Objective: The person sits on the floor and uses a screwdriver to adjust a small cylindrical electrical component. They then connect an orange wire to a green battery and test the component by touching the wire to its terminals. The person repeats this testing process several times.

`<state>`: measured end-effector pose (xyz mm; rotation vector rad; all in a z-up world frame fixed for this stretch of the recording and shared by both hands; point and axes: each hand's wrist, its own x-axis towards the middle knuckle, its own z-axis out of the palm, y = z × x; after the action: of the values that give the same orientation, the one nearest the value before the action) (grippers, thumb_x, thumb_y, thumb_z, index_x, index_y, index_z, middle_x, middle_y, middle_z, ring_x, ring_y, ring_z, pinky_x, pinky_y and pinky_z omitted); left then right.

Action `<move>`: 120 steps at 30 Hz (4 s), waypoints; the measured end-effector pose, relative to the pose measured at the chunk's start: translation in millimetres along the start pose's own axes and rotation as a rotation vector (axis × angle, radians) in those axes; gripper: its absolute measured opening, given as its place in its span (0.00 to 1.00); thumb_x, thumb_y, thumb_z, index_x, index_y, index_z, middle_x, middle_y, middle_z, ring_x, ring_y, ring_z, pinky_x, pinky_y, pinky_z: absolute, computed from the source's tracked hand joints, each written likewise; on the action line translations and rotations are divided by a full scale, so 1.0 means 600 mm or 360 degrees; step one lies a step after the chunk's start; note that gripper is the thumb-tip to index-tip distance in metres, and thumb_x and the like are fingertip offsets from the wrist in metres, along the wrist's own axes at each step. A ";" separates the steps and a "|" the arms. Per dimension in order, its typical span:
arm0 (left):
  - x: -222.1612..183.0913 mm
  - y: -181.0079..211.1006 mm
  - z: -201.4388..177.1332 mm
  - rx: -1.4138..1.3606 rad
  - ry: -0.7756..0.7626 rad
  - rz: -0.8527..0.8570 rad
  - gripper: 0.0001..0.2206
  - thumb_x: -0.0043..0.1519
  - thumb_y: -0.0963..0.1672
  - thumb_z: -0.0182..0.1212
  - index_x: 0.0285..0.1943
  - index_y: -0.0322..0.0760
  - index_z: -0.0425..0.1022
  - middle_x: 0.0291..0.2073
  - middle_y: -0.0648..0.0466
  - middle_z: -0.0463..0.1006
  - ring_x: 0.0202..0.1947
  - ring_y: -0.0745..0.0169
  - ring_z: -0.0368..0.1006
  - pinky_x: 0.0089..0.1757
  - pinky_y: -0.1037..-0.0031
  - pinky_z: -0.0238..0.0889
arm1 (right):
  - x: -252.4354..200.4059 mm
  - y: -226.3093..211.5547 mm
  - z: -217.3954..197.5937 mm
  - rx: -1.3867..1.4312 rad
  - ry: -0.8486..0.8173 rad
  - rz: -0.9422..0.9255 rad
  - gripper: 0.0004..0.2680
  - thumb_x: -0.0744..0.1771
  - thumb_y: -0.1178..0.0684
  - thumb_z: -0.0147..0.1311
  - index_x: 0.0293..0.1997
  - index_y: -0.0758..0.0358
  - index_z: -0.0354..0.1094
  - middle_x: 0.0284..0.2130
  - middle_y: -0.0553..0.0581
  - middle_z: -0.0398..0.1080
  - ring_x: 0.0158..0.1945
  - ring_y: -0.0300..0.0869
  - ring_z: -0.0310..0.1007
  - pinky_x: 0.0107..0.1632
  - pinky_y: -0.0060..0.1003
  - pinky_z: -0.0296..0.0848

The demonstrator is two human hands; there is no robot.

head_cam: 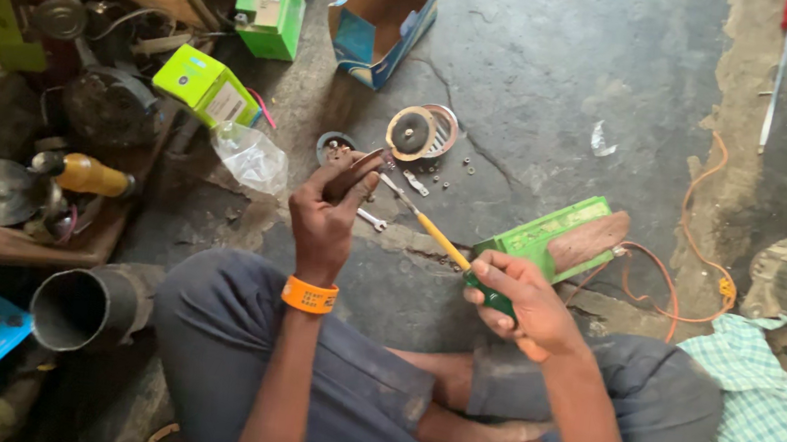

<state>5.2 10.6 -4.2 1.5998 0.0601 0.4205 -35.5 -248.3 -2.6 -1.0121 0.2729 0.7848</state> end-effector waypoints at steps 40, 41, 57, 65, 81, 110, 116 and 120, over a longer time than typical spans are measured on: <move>0.019 0.024 -0.012 0.0532 0.0001 0.0018 0.08 0.60 0.42 0.71 0.45 0.32 0.81 0.33 0.50 0.85 0.34 0.69 0.79 0.37 0.75 0.70 | 0.002 0.071 0.073 -0.1900 0.0843 -0.1480 0.10 0.66 0.56 0.61 0.50 0.68 0.75 0.33 0.63 0.75 0.33 0.53 0.76 0.35 0.40 0.71; 0.019 0.027 -0.013 0.0586 -0.0014 0.0015 0.08 0.60 0.42 0.71 0.44 0.32 0.81 0.33 0.49 0.84 0.33 0.69 0.79 0.37 0.74 0.69 | 0.002 0.071 0.070 -0.1874 0.0799 -0.1554 0.10 0.67 0.56 0.61 0.50 0.68 0.75 0.32 0.62 0.75 0.32 0.50 0.76 0.35 0.38 0.71; 0.019 0.012 0.009 0.0280 -0.0070 0.0015 0.07 0.61 0.40 0.67 0.45 0.29 0.79 0.37 0.50 0.86 0.40 0.70 0.82 0.41 0.76 0.73 | 0.000 0.025 0.032 -0.0561 0.0156 -0.0234 0.10 0.65 0.55 0.59 0.49 0.66 0.71 0.26 0.51 0.69 0.18 0.30 0.59 0.17 0.26 0.52; 0.021 0.012 -0.011 0.0559 0.0009 0.0032 0.07 0.60 0.42 0.68 0.41 0.31 0.79 0.35 0.49 0.85 0.37 0.61 0.84 0.38 0.72 0.71 | 0.003 0.072 0.094 -0.2145 0.1030 -0.1350 0.14 0.65 0.52 0.63 0.56 0.58 0.73 0.33 0.62 0.76 0.34 0.57 0.76 0.34 0.49 0.72; 0.043 0.050 -0.037 0.0503 -0.0377 -0.0011 0.06 0.61 0.41 0.67 0.40 0.30 0.78 0.31 0.51 0.84 0.33 0.72 0.78 0.35 0.75 0.69 | 0.001 0.102 0.062 -0.0580 0.0466 -0.0479 0.17 0.66 0.55 0.60 0.63 0.65 0.70 0.21 0.43 0.62 0.20 0.28 0.52 0.21 0.27 0.50; 0.025 -0.024 -0.021 -0.0870 -0.0210 -0.1029 0.18 0.68 0.52 0.56 0.45 0.33 0.80 0.34 0.50 0.81 0.30 0.62 0.78 0.27 0.69 0.76 | 0.072 0.112 0.066 -0.1369 0.0302 -0.0537 0.12 0.69 0.50 0.51 0.54 0.62 0.74 0.38 0.57 0.80 0.41 0.45 0.79 0.44 0.39 0.75; 0.003 -0.018 -0.019 -0.0589 -0.0994 -0.0423 0.15 0.61 0.42 0.52 0.52 0.29 0.79 0.53 0.44 0.79 0.45 0.63 0.77 0.44 0.74 0.73 | 0.072 0.106 0.036 0.0201 -0.0307 -0.0527 0.18 0.73 0.41 0.36 0.53 0.70 0.62 0.40 0.64 0.75 0.38 0.46 0.77 0.41 0.40 0.77; -0.004 -0.007 0.001 -0.0542 -0.1247 -0.0633 0.29 0.53 0.38 0.56 0.69 0.36 0.67 0.57 0.42 0.68 0.52 0.58 0.74 0.51 0.69 0.69 | 0.068 0.117 0.034 0.0075 -0.0138 -0.0704 0.15 0.73 0.50 0.45 0.60 0.75 0.65 0.40 0.62 0.74 0.37 0.42 0.75 0.38 0.37 0.74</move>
<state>4.3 9.7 -8.9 1.2789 -0.2736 -0.4935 -58.7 -191.8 -60.1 -0.9459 -0.0105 0.4164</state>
